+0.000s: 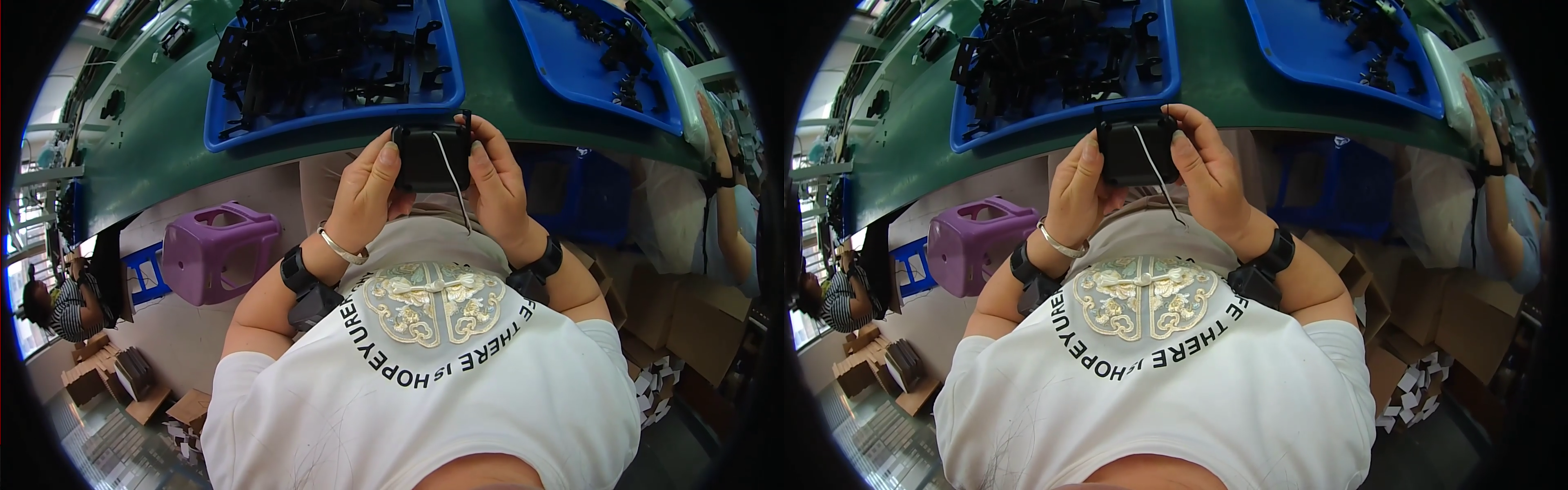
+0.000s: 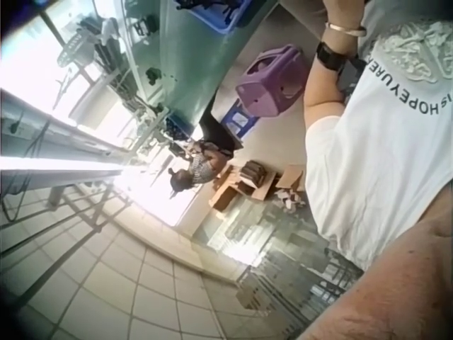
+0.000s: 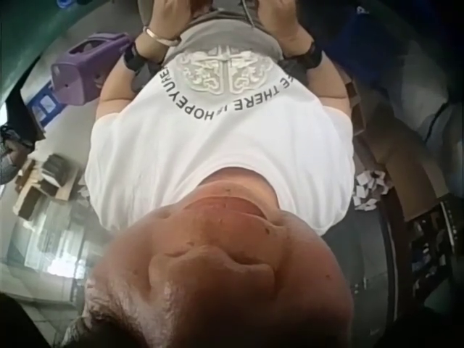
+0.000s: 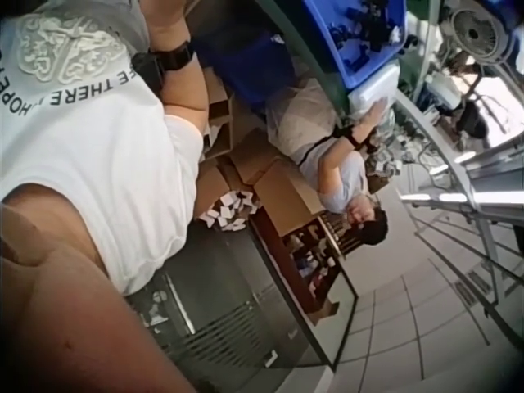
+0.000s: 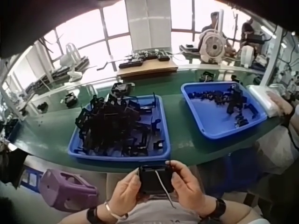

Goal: Assemble small plastic electronic components by snapping parts together and managing wires.

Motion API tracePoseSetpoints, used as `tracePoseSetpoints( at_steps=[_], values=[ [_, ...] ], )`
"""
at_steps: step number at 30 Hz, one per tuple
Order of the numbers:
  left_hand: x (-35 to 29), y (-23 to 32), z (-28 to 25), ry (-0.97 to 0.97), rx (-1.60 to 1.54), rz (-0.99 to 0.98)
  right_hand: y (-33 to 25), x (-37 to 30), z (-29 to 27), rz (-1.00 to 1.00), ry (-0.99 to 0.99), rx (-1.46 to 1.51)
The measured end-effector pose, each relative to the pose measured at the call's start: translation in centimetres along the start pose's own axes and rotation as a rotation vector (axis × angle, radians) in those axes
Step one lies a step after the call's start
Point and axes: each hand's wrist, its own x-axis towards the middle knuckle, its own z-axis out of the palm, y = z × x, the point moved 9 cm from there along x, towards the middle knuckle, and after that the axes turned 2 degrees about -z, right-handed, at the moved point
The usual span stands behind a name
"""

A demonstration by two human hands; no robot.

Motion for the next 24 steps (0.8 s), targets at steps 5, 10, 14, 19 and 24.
tracePoseSetpoints(
  at_steps=[5, 10, 14, 19, 24],
  values=[
    [-0.34, 0.15, 0.31, 0.003, 0.007, 0.035, -0.13, -0.18, -0.15, -0.050, 0.054, -0.023],
    [-0.30, 0.07, 0.49, -0.023, 0.027, 0.063, 0.26, -0.23, -0.52, -0.062, 0.066, -0.092],
    [-0.33, 0.27, 0.58, -0.029, 0.053, 0.065, 0.39, -0.05, -0.50, -0.066, 0.079, -0.032],
    [0.08, 0.30, 0.15, -0.038, 0.003, 0.022, 0.20, 0.25, -0.02, 0.029, 0.013, 0.069],
    [0.24, 0.88, 0.61, -0.098, -0.129, -0.001, -0.29, 0.03, 0.15, 0.087, -0.052, -0.145]
  ],
)
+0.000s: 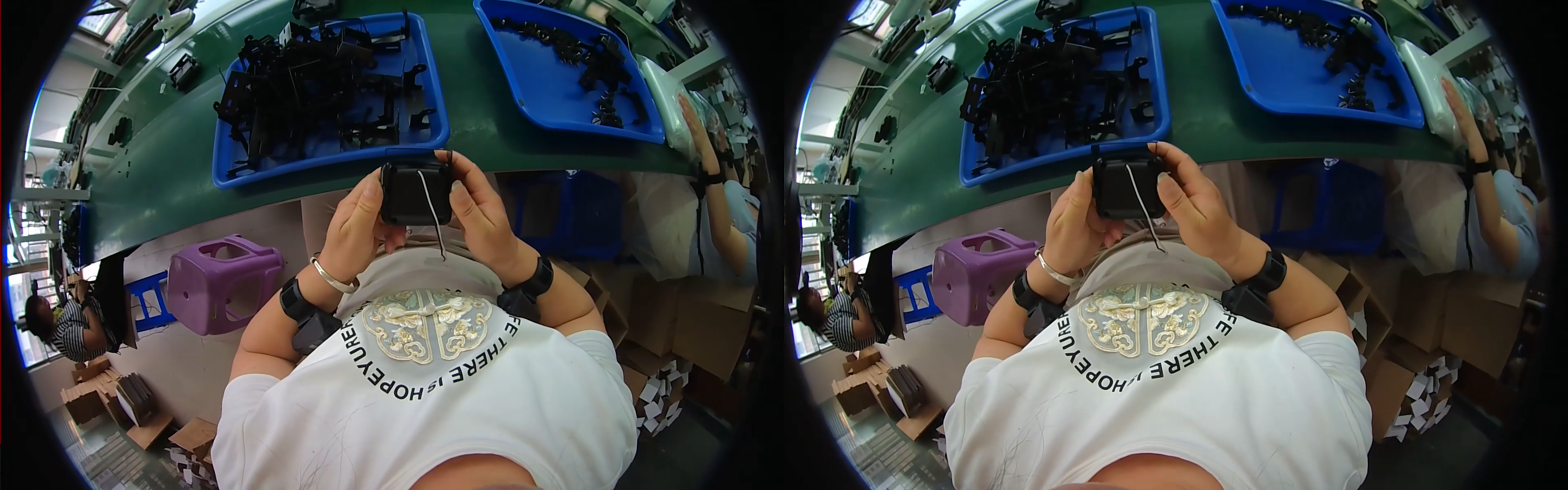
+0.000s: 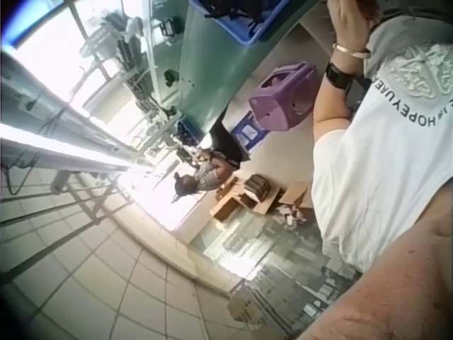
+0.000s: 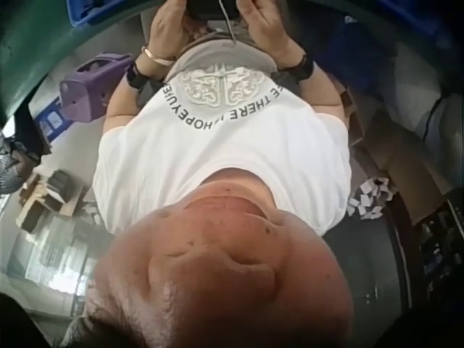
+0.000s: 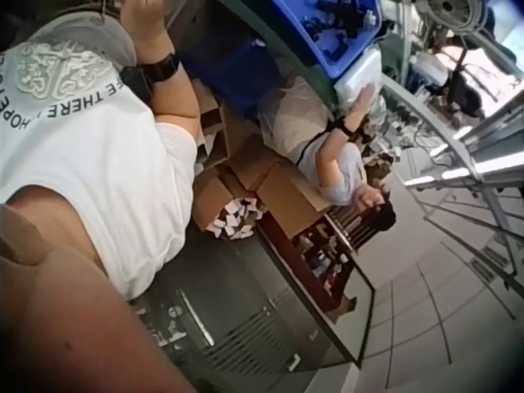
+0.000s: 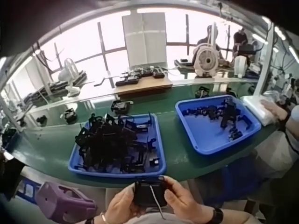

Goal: Assemble small plastic electronic components by snapping parts together and managing wires.

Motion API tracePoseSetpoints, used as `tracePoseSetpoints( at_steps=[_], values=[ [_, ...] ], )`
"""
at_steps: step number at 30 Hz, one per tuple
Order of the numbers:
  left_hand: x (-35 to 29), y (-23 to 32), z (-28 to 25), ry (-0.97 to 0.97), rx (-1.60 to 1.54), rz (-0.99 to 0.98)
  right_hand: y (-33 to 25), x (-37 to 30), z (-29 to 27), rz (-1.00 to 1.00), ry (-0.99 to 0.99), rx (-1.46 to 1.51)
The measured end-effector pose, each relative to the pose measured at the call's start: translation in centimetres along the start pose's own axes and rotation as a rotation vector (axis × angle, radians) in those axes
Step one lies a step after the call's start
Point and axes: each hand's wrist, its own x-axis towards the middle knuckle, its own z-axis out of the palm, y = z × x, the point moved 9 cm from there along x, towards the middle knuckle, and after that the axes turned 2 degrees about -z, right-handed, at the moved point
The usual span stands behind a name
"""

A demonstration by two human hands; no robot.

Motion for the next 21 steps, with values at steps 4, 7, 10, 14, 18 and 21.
tracePoseSetpoints(
  at_steps=[4, 7, 10, 14, 18, 21],
  values=[
    [0.2, 0.9, 0.8, 0.018, 0.049, -0.016, -2.2, 0.4, 0.2, -0.205, 0.026, -0.092],
    [0.0, 1.7, 1.0, 0.061, 0.098, 0.040, -3.6, 0.6, 0.0, -0.237, 0.032, -0.116],
    [0.2, 3.6, 1.9, 0.066, 0.155, 0.082, -5.1, 1.5, -0.1, -0.269, 0.058, -0.084],
    [2.5, 7.9, 3.2, 0.008, 0.223, 0.066, -7.5, 3.6, -1.3, -0.315, 0.064, 0.079],
    [7.7, 14.7, 3.8, -0.002, 0.266, -0.033, -9.0, 4.7, -3.3, -0.348, 0.007, 0.108],
    [15.7, 19.3, 3.1, -0.030, 0.436, -0.034, -8.7, 4.3, -5.7, -0.329, 0.054, -0.127]
  ],
)
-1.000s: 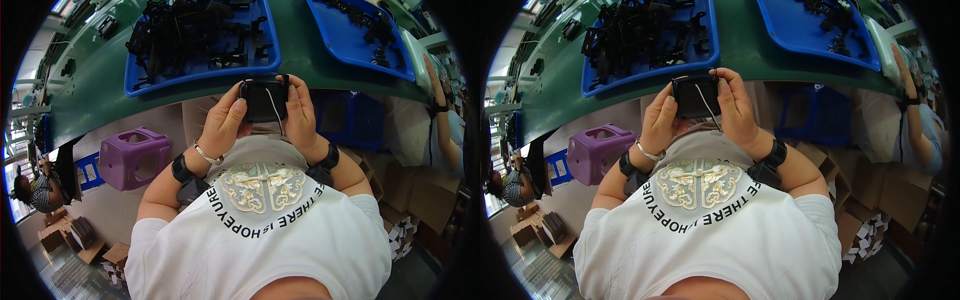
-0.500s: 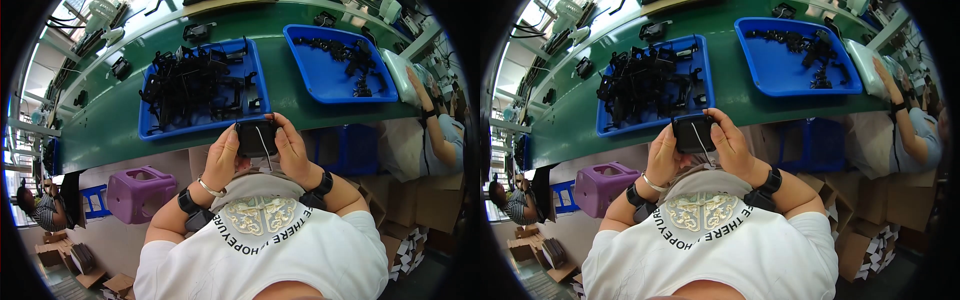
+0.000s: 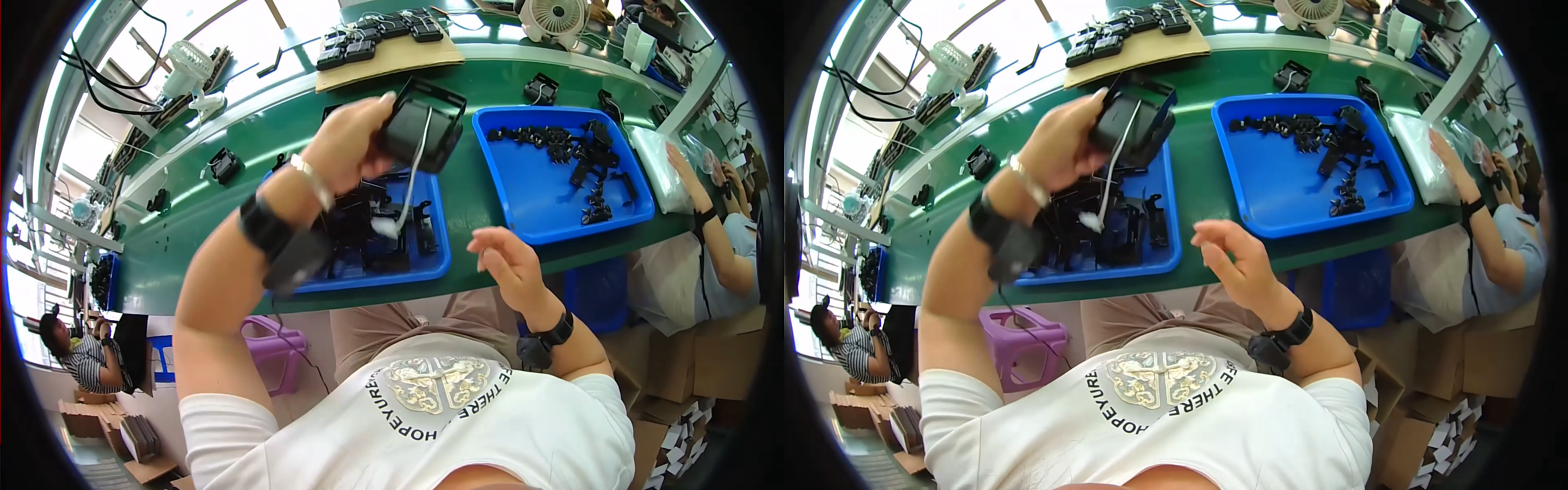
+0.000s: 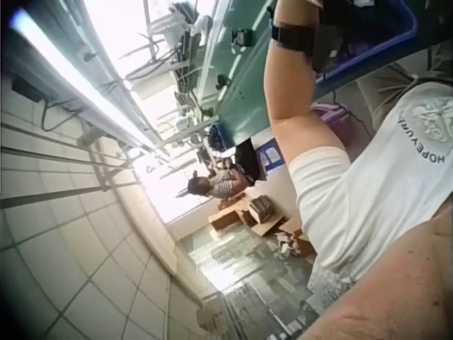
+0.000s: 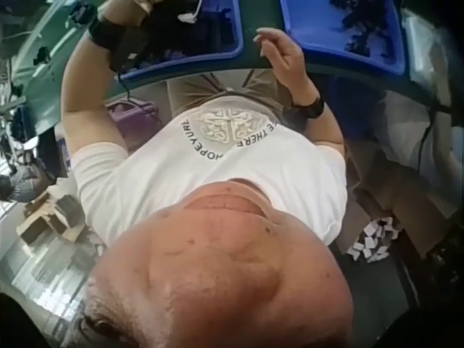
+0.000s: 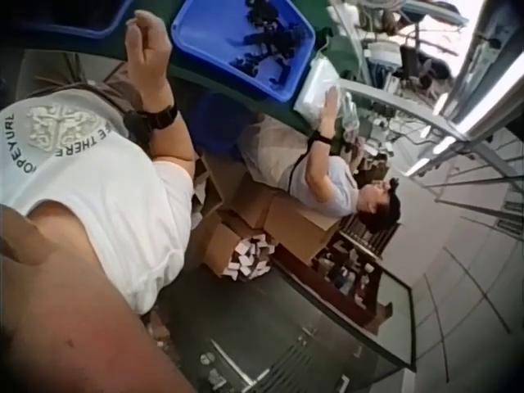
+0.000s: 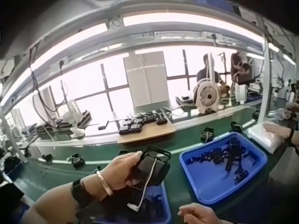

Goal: Assemble small plastic electronic components by snapping parts together and managing wires.

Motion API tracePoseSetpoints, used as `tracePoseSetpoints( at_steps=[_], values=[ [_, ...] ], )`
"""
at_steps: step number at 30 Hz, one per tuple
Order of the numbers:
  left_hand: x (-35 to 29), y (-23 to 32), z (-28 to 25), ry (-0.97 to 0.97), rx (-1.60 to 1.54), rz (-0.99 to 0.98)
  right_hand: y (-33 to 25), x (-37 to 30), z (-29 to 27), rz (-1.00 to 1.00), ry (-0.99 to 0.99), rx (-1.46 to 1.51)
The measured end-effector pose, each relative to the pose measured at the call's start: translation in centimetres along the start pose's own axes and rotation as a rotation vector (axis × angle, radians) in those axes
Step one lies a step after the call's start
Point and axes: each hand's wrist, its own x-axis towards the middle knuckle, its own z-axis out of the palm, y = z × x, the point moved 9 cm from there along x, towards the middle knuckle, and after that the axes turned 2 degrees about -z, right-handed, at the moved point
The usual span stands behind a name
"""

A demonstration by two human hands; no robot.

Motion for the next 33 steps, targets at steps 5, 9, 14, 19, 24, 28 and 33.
tracePoseSetpoints(
  at_steps=[5, 9, 14, 19, 24, 28, 33],
  values=[
    [13.2, 0.9, -4.8, 0.053, 0.346, -0.205, -0.7, -1.4, -0.6, -0.218, -0.050, -0.627],
    [23.7, -1.7, -5.0, 0.004, 0.730, -0.187, -0.9, -1.5, -1.6, -0.293, 0.019, -0.680],
    [31.1, -6.5, -5.7, -0.037, 1.033, -0.251, -0.3, -1.3, -2.7, -0.230, 0.027, -0.592],
    [31.2, -6.4, -4.2, -0.056, 1.017, -0.254, 0.0, -1.1, -3.4, -0.195, -0.003, -0.540],
    [32.0, -0.3, -7.9, 0.076, 1.092, -0.009, 0.3, -1.1, -3.4, -0.189, -0.035, -0.495],
    [31.7, 6.0, -14.2, 0.498, 1.560, 0.249, 0.5, -1.3, -3.6, -0.177, -0.035, -0.479],
    [32.0, 4.5, -20.0, 0.755, 1.548, -0.028, 0.3, -1.3, -3.5, -0.179, -0.037, -0.466]
  ],
)
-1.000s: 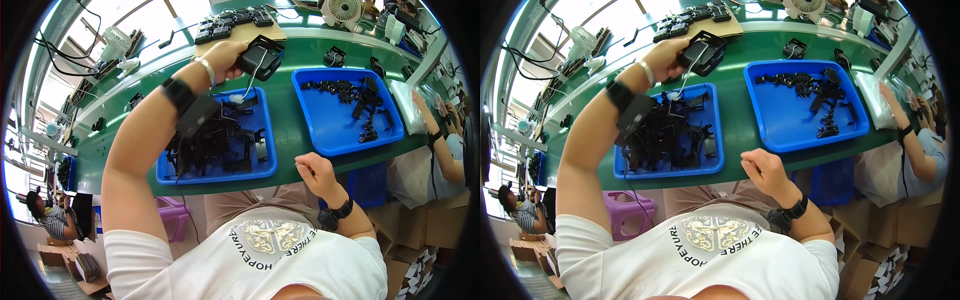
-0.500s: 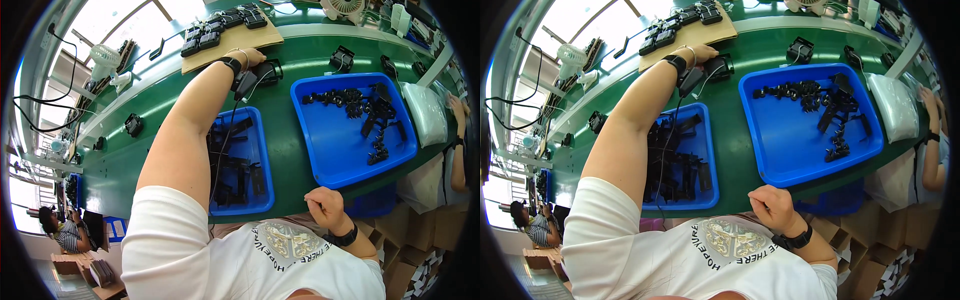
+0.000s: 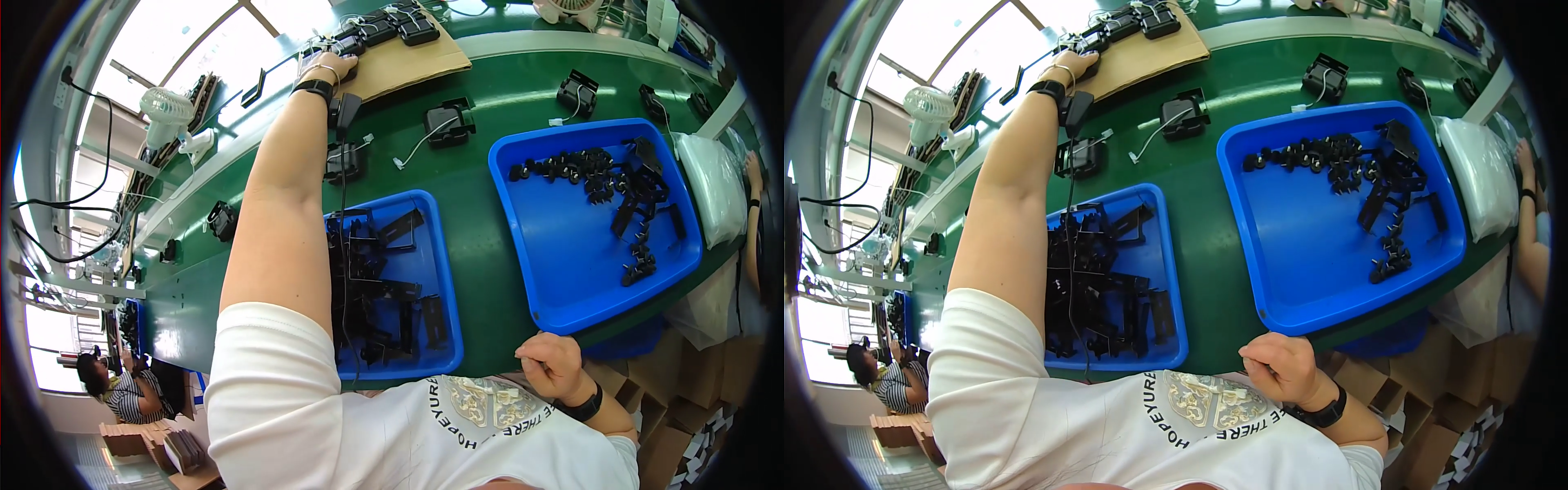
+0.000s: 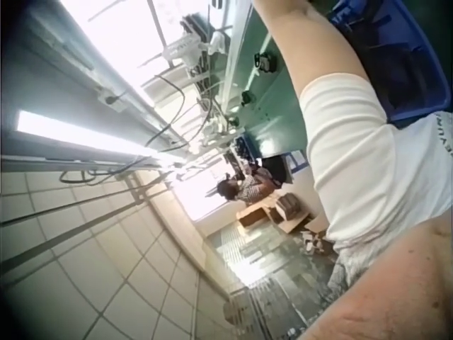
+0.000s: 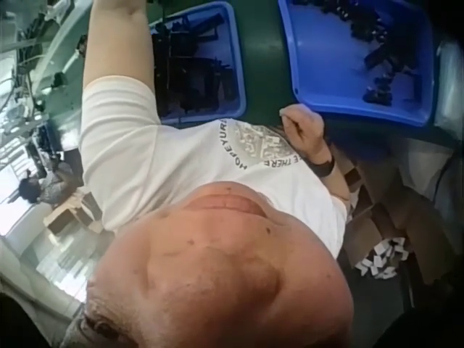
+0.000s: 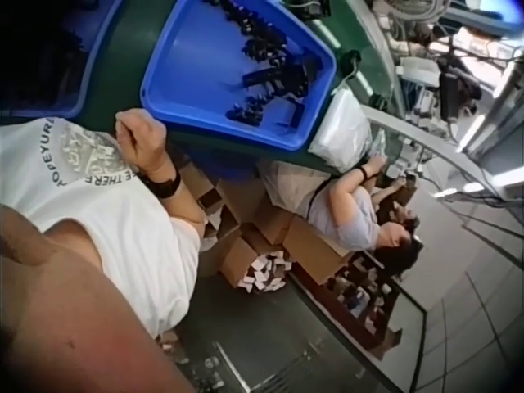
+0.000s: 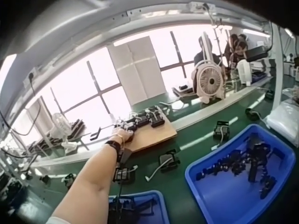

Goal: Assemble small plastic electronic components by snapping parts together and managing wires.

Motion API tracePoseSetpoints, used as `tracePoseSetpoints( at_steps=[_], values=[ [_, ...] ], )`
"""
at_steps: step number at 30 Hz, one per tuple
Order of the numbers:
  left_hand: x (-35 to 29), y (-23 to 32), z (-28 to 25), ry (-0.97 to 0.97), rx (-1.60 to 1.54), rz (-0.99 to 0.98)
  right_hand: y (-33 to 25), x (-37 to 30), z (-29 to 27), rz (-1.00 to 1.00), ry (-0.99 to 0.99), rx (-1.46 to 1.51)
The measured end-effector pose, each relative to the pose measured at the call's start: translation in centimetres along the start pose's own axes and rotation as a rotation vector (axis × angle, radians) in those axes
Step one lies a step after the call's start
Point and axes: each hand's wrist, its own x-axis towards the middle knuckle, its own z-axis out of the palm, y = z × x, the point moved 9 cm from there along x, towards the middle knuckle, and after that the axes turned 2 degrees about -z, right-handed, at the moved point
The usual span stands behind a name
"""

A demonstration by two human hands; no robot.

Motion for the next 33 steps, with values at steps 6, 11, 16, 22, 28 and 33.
tracePoseSetpoints(
  at_steps=[6, 11, 16, 22, 28, 33],
  values=[
    [0.0, 0.7, 1.5, -0.362, -0.162, -0.057, 0.1, 0.2, -0.1, -0.013, -0.010, -0.021],
    [0.0, 1.6, 2.0, -0.330, -0.270, -0.024, 0.1, 0.6, -0.1, -0.030, 0.006, -0.028],
    [-0.6, 1.6, 1.9, -0.280, -0.441, -0.028, -0.7, 0.3, -0.1, -0.056, 0.030, -0.042],
    [-7.3, 2.7, -5.0, -0.341, -0.868, 0.020, -0.9, -0.3, -0.1, -0.039, 0.060, -0.071],
    [-15.9, 1.5, -15.4, -0.670, -1.697, 0.262, -1.7, -0.3, 0.5, -0.099, 0.080, -0.179],
    [-30.6, -1.2, -20.5, -0.812, -1.709, 0.308, -0.5, -0.5, 1.1, 0.000, 0.041, -0.194]
  ],
)
